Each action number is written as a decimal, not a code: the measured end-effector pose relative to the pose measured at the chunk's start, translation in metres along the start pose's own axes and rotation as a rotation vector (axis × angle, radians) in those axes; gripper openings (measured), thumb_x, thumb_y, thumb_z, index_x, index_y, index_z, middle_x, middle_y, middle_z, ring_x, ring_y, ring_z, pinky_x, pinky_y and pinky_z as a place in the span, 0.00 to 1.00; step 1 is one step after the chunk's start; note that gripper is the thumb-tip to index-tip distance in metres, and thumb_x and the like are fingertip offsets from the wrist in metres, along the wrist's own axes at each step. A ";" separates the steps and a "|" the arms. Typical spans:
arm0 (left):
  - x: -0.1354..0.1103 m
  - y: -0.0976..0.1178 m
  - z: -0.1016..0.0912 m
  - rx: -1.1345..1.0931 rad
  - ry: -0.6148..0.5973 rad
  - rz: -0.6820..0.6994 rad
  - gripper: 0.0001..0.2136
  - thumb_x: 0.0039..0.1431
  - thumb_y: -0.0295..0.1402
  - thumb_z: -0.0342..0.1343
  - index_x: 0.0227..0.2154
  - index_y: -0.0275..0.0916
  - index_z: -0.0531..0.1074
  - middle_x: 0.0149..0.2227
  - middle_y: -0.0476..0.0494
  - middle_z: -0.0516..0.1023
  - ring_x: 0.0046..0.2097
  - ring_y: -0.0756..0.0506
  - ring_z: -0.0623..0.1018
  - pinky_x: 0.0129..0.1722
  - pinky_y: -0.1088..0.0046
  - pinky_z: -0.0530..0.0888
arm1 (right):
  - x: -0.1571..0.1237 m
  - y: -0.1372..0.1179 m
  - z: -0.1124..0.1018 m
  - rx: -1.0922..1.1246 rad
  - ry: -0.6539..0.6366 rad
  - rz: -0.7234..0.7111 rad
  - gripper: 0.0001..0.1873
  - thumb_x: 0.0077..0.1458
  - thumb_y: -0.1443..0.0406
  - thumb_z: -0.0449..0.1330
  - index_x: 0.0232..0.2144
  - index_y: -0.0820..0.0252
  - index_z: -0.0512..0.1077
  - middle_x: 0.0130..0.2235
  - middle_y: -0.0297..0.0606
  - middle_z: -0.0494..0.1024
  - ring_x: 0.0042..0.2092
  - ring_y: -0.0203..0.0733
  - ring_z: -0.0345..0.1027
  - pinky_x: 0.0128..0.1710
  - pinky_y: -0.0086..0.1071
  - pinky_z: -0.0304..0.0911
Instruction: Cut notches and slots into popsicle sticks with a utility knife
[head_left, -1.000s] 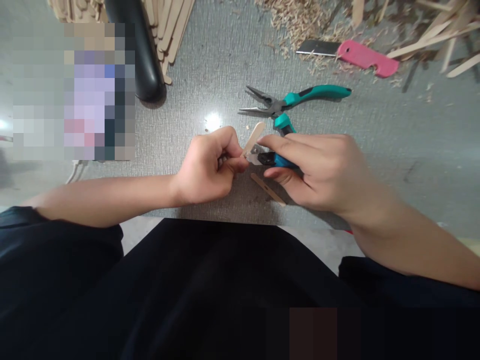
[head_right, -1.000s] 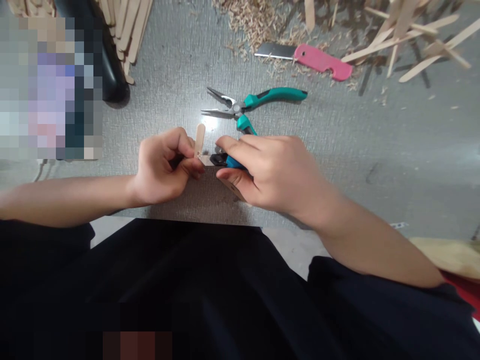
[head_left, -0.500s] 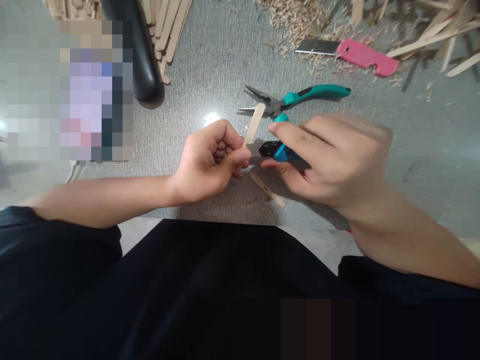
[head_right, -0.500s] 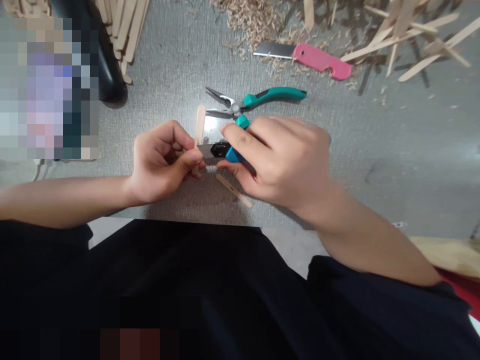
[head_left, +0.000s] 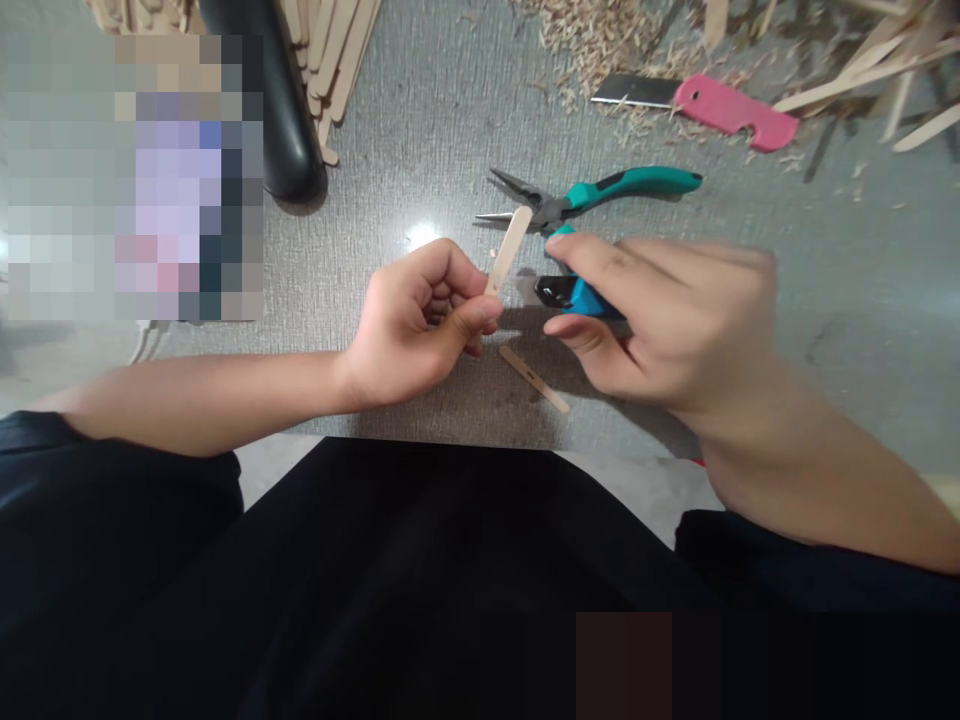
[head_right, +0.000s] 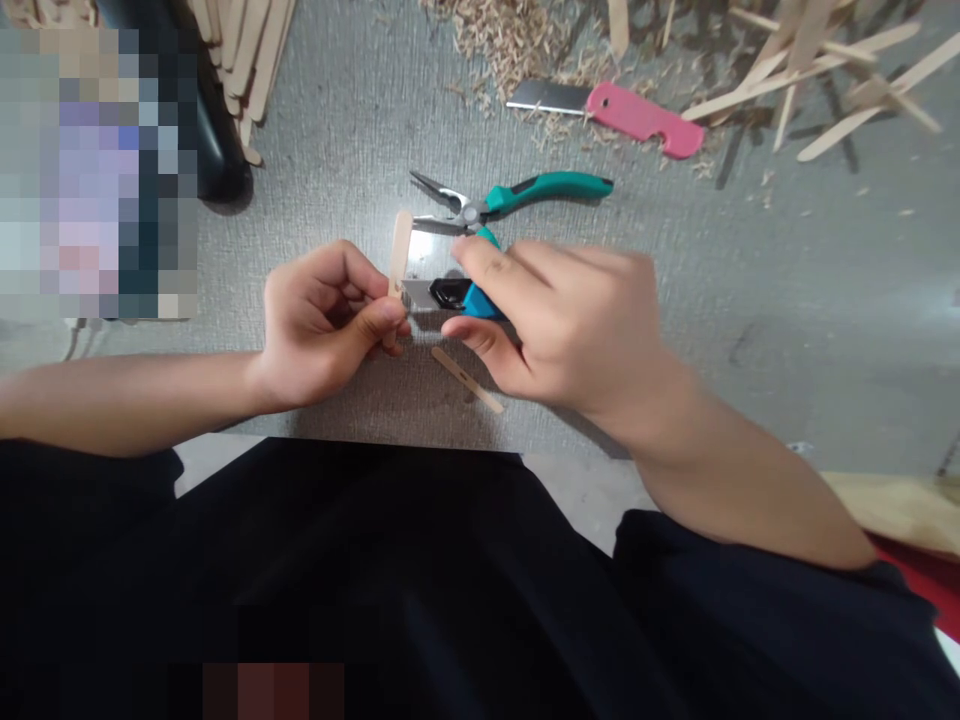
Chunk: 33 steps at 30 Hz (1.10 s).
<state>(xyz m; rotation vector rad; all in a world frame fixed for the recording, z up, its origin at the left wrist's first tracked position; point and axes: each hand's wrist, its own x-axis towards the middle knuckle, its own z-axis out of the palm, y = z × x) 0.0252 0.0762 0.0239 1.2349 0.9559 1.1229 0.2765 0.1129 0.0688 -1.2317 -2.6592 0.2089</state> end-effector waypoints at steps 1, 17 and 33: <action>0.000 0.001 0.000 -0.003 0.000 0.005 0.21 0.72 0.54 0.68 0.37 0.44 0.70 0.30 0.52 0.82 0.27 0.52 0.81 0.25 0.74 0.81 | 0.000 0.000 0.000 0.000 -0.016 -0.006 0.45 0.78 0.34 0.40 0.66 0.54 0.80 0.34 0.45 0.81 0.37 0.52 0.77 0.34 0.41 0.61; 0.001 0.003 0.000 0.014 -0.001 0.028 0.20 0.73 0.51 0.68 0.35 0.44 0.70 0.30 0.52 0.81 0.27 0.54 0.80 0.25 0.77 0.80 | 0.002 0.000 0.000 0.013 0.036 -0.096 0.43 0.82 0.38 0.39 0.60 0.59 0.82 0.35 0.44 0.85 0.32 0.48 0.76 0.31 0.41 0.57; 0.001 0.006 0.001 -0.012 0.003 0.005 0.21 0.71 0.52 0.70 0.35 0.43 0.70 0.29 0.52 0.81 0.26 0.54 0.79 0.24 0.77 0.80 | 0.004 -0.002 -0.004 0.030 -0.051 -0.027 0.46 0.79 0.34 0.36 0.62 0.55 0.82 0.35 0.44 0.84 0.35 0.50 0.78 0.33 0.42 0.58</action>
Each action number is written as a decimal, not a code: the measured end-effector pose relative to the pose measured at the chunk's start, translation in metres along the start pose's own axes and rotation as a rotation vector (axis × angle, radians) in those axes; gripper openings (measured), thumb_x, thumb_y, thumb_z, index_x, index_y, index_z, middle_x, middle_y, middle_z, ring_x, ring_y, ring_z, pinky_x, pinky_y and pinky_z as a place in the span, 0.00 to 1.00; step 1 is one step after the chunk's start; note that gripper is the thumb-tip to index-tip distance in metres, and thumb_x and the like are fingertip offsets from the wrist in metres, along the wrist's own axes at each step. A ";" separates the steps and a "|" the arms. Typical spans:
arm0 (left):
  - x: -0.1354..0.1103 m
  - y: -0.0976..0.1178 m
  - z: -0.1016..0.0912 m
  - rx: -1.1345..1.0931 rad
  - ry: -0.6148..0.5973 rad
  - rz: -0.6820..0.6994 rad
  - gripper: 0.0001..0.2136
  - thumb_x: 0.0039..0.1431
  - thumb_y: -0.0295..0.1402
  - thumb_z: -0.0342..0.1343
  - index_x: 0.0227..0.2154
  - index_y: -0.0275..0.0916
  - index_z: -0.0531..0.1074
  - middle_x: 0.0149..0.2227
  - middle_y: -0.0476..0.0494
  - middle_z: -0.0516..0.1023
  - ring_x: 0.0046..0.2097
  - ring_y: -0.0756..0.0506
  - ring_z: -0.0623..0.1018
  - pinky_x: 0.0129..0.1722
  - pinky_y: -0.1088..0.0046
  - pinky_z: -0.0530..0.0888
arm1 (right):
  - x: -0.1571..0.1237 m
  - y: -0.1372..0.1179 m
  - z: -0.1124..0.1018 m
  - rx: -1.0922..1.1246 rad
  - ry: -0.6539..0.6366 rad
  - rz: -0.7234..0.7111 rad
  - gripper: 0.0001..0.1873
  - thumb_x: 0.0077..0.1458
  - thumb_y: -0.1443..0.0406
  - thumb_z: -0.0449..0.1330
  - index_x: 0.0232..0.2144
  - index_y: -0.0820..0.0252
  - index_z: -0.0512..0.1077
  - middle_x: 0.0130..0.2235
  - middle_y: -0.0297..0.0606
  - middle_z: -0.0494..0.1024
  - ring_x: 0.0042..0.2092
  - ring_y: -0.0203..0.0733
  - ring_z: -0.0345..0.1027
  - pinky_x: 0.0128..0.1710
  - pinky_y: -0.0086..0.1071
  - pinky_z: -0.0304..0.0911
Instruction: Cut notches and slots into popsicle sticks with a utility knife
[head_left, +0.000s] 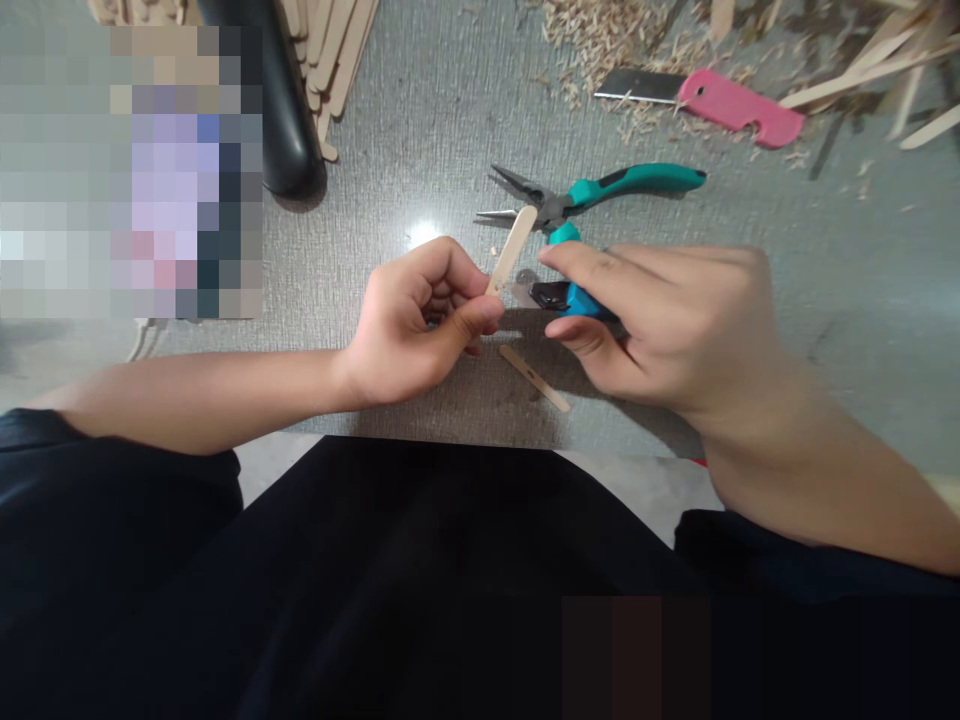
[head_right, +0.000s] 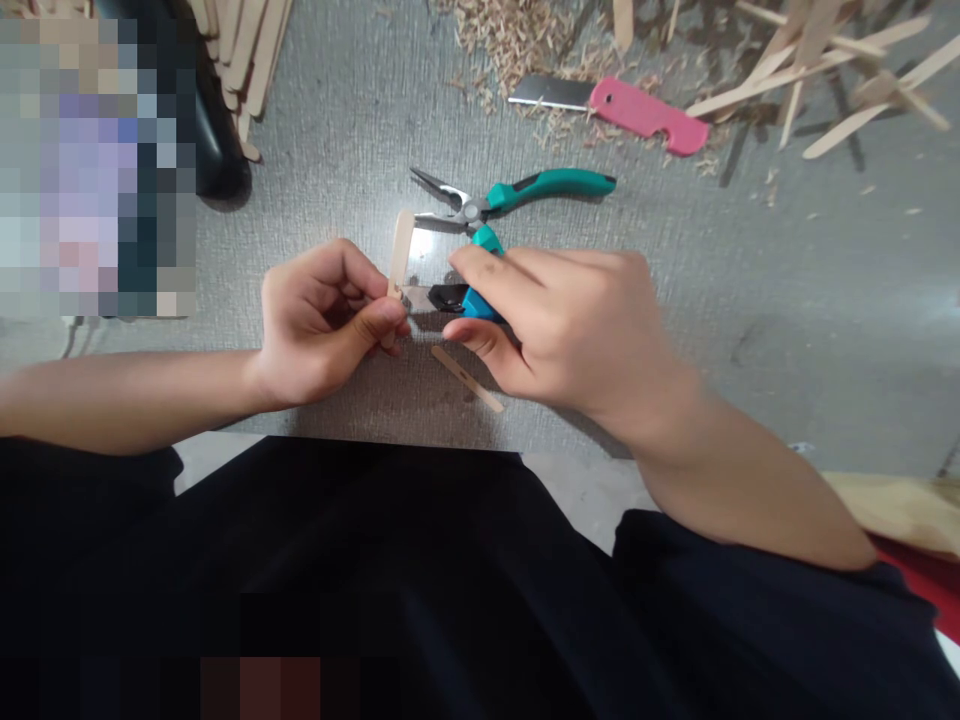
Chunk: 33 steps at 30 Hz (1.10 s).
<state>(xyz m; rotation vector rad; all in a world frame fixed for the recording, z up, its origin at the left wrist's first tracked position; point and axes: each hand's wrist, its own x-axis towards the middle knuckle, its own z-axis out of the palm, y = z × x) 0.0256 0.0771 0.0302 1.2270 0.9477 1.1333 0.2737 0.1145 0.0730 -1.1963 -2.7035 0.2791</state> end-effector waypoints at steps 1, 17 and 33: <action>0.000 0.000 0.000 0.006 -0.003 0.002 0.21 0.71 0.52 0.70 0.35 0.43 0.70 0.29 0.52 0.81 0.26 0.54 0.79 0.23 0.77 0.80 | 0.000 0.000 0.000 -0.009 -0.002 0.003 0.47 0.79 0.34 0.35 0.62 0.54 0.81 0.34 0.44 0.84 0.35 0.51 0.78 0.33 0.42 0.58; 0.000 -0.004 -0.003 0.014 -0.031 0.008 0.22 0.71 0.55 0.69 0.35 0.44 0.70 0.30 0.52 0.82 0.27 0.53 0.81 0.25 0.75 0.82 | 0.000 0.000 -0.001 -0.003 -0.016 -0.021 0.45 0.80 0.36 0.36 0.62 0.55 0.82 0.37 0.45 0.85 0.36 0.51 0.78 0.33 0.43 0.60; 0.003 -0.007 -0.004 -0.042 -0.042 0.033 0.18 0.71 0.47 0.71 0.35 0.43 0.71 0.29 0.52 0.83 0.26 0.54 0.81 0.24 0.79 0.80 | 0.000 0.003 0.001 -0.001 0.013 -0.041 0.45 0.81 0.36 0.35 0.61 0.54 0.81 0.37 0.42 0.86 0.36 0.49 0.81 0.33 0.39 0.63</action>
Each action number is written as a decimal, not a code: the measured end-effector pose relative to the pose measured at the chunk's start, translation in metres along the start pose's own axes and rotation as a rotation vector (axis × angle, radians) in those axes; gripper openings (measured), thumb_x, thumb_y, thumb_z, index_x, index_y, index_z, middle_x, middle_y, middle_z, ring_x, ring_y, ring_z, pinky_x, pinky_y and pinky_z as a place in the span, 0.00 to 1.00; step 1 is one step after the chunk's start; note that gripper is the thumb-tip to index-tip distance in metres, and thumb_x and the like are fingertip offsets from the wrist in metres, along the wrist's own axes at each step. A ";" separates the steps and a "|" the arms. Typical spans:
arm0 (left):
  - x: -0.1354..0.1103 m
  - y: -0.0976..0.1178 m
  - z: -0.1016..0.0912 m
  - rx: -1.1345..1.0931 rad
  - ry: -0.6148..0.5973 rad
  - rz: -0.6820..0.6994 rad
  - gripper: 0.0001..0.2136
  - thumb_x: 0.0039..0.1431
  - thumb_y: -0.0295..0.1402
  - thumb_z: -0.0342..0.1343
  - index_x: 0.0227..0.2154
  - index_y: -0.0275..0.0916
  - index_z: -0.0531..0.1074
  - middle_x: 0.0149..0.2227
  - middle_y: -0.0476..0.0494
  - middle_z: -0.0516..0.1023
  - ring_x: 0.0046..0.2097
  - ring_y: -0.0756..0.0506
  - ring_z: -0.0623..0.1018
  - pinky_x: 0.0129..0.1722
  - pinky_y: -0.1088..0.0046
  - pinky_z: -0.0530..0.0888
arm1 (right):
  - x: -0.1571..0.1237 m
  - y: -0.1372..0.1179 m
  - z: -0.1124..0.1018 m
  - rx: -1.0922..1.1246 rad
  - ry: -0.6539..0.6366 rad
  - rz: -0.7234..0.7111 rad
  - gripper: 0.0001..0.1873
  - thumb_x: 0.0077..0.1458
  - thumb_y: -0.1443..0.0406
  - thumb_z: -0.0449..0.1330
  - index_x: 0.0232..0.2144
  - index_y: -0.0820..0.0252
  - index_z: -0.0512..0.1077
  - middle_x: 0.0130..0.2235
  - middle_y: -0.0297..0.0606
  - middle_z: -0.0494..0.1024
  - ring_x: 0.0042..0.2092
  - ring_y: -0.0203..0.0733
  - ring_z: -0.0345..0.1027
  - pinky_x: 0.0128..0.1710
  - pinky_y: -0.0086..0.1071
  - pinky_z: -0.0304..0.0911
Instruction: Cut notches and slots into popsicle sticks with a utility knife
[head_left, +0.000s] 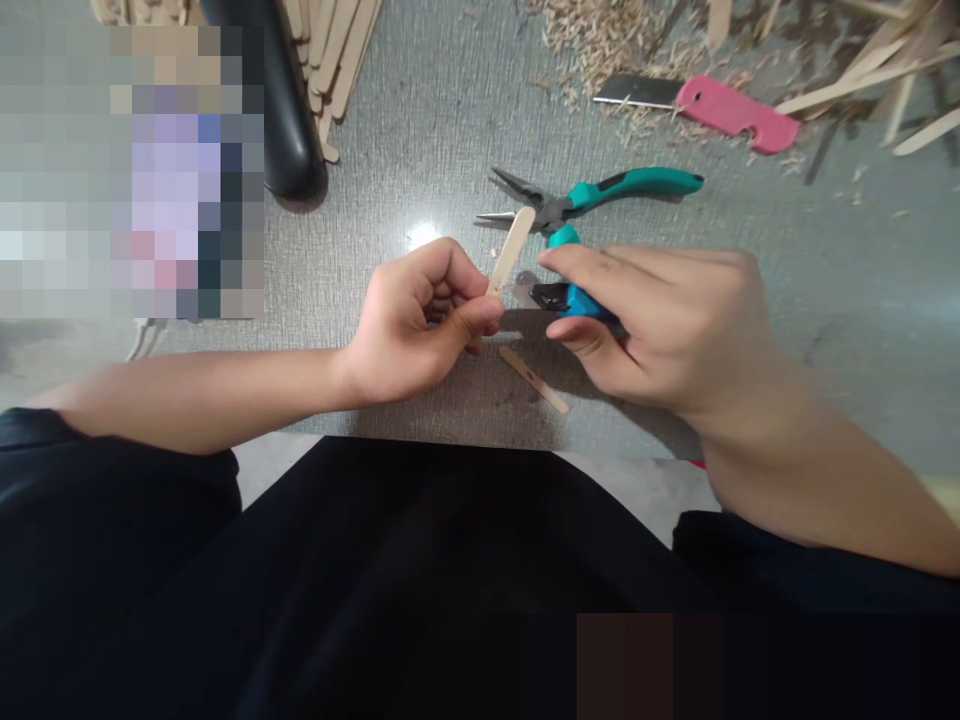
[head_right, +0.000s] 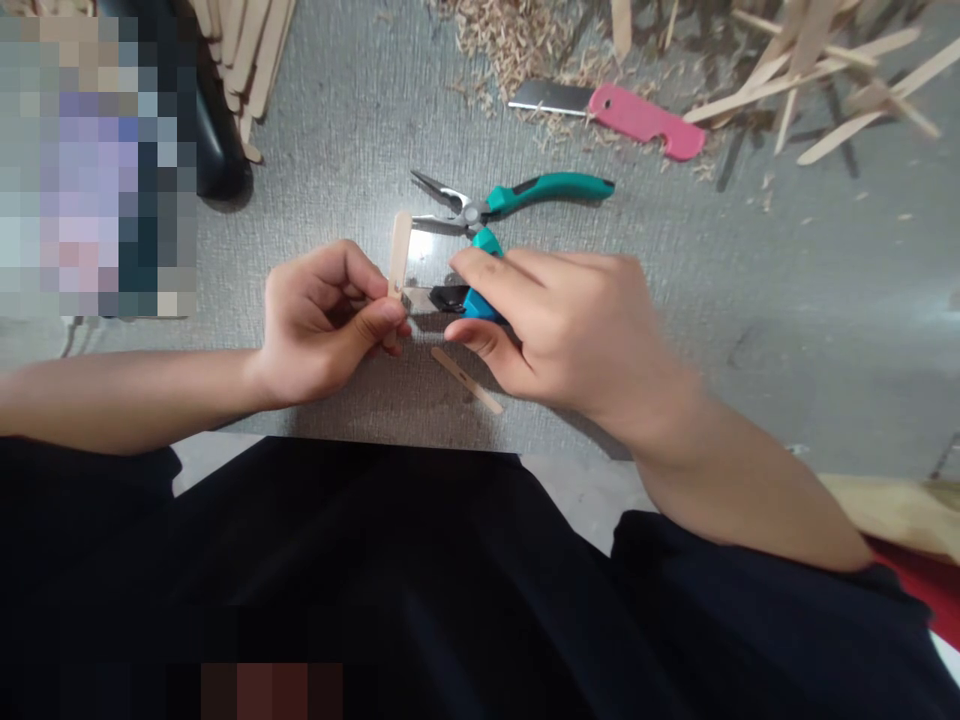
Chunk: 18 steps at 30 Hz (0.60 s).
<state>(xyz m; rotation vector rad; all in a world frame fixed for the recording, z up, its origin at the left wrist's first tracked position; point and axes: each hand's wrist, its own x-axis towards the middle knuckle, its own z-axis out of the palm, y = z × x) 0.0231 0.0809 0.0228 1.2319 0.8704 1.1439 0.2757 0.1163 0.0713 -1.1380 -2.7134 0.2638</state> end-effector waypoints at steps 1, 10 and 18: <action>0.000 -0.002 -0.001 -0.003 -0.009 0.021 0.17 0.72 0.46 0.70 0.35 0.43 0.71 0.29 0.53 0.83 0.26 0.54 0.81 0.24 0.80 0.80 | -0.001 0.000 0.001 0.003 0.009 -0.003 0.45 0.81 0.36 0.35 0.60 0.54 0.81 0.37 0.42 0.86 0.36 0.49 0.80 0.33 0.39 0.63; -0.001 -0.004 -0.002 0.038 -0.056 0.106 0.15 0.75 0.43 0.67 0.35 0.42 0.71 0.28 0.52 0.82 0.26 0.53 0.83 0.24 0.79 0.79 | -0.002 0.000 0.004 0.119 0.044 -0.092 0.36 0.84 0.41 0.42 0.60 0.59 0.79 0.38 0.42 0.85 0.34 0.48 0.80 0.34 0.40 0.63; -0.001 -0.008 -0.004 0.038 -0.114 0.211 0.15 0.75 0.43 0.66 0.36 0.43 0.70 0.28 0.54 0.79 0.25 0.54 0.81 0.21 0.80 0.78 | -0.001 -0.003 0.002 0.162 0.003 -0.126 0.35 0.84 0.42 0.42 0.64 0.58 0.76 0.40 0.43 0.86 0.37 0.49 0.81 0.35 0.41 0.67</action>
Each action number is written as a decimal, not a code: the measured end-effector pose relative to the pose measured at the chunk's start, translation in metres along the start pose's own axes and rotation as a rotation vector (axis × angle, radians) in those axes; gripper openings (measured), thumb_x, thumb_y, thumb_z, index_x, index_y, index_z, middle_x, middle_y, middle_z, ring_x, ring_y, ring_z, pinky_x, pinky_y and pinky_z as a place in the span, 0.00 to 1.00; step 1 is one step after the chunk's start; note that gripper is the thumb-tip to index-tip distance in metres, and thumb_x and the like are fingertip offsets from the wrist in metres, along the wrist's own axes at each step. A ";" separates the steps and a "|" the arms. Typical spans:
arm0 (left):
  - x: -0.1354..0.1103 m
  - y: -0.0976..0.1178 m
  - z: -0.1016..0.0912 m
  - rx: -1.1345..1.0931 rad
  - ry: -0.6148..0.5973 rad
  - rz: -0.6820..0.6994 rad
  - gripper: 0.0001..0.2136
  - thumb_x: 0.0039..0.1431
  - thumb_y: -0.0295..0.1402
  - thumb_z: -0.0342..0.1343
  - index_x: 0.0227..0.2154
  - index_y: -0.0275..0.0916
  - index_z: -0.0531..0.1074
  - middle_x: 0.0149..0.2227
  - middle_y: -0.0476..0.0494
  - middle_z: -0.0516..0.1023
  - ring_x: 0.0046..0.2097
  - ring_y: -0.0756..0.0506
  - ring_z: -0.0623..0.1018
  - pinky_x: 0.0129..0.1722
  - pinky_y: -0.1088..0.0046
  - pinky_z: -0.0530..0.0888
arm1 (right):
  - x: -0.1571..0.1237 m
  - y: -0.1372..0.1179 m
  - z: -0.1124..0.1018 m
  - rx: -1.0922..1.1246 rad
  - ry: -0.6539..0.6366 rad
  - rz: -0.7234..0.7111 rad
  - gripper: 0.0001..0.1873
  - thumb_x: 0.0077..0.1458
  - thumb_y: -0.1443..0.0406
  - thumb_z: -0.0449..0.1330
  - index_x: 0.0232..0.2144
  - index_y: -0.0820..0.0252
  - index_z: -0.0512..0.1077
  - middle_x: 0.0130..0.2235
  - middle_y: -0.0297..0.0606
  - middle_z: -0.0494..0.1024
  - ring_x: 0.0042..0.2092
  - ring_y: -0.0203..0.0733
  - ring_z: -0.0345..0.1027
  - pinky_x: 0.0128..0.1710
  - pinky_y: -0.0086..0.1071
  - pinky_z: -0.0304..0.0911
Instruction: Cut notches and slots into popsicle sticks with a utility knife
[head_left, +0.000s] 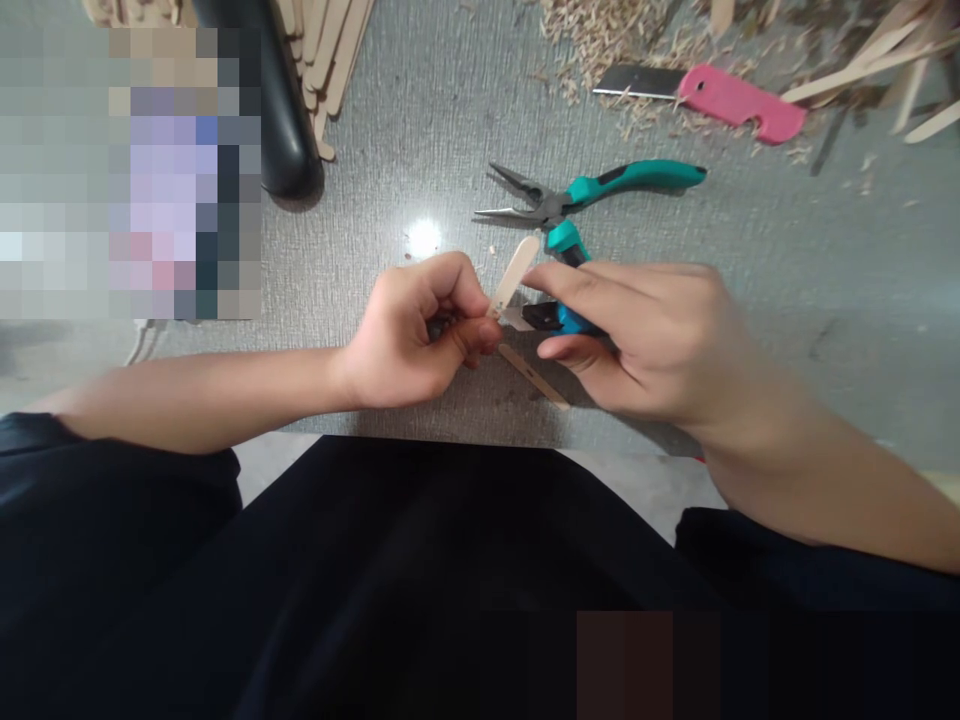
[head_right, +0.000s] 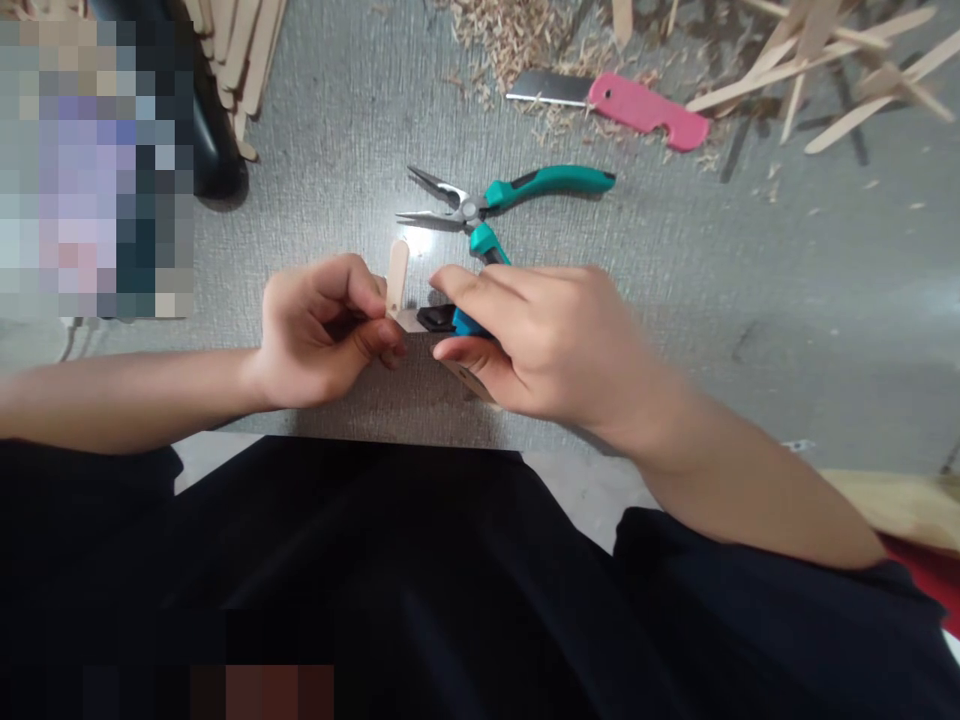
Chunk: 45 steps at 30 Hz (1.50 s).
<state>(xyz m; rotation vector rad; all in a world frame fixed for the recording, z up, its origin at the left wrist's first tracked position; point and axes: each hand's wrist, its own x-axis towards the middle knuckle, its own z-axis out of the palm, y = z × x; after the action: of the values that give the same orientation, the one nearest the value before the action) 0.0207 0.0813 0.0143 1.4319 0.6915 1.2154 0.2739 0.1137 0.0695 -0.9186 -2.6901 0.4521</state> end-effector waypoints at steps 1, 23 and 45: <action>-0.001 0.000 0.000 -0.004 0.003 -0.003 0.15 0.75 0.44 0.67 0.36 0.43 0.70 0.28 0.54 0.79 0.25 0.54 0.81 0.22 0.80 0.78 | 0.000 0.000 0.000 0.004 -0.001 -0.015 0.34 0.85 0.43 0.42 0.64 0.59 0.76 0.40 0.43 0.86 0.37 0.48 0.81 0.35 0.41 0.67; -0.001 -0.001 0.000 -0.008 0.021 -0.119 0.18 0.76 0.52 0.65 0.40 0.45 0.71 0.30 0.57 0.82 0.28 0.53 0.84 0.26 0.78 0.82 | -0.001 0.001 0.001 -0.058 0.170 -0.056 0.34 0.85 0.43 0.43 0.59 0.59 0.78 0.37 0.38 0.86 0.35 0.44 0.80 0.35 0.39 0.67; -0.001 0.003 0.000 -0.038 0.019 -0.146 0.19 0.72 0.50 0.69 0.37 0.45 0.69 0.29 0.55 0.81 0.25 0.53 0.80 0.24 0.76 0.81 | -0.001 -0.001 -0.003 0.116 -0.011 0.056 0.38 0.84 0.41 0.43 0.60 0.61 0.80 0.39 0.43 0.87 0.36 0.48 0.81 0.35 0.40 0.67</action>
<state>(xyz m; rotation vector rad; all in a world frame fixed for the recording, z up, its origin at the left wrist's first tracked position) 0.0198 0.0795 0.0166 1.3160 0.7690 1.1239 0.2755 0.1129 0.0719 -0.9621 -2.6220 0.6200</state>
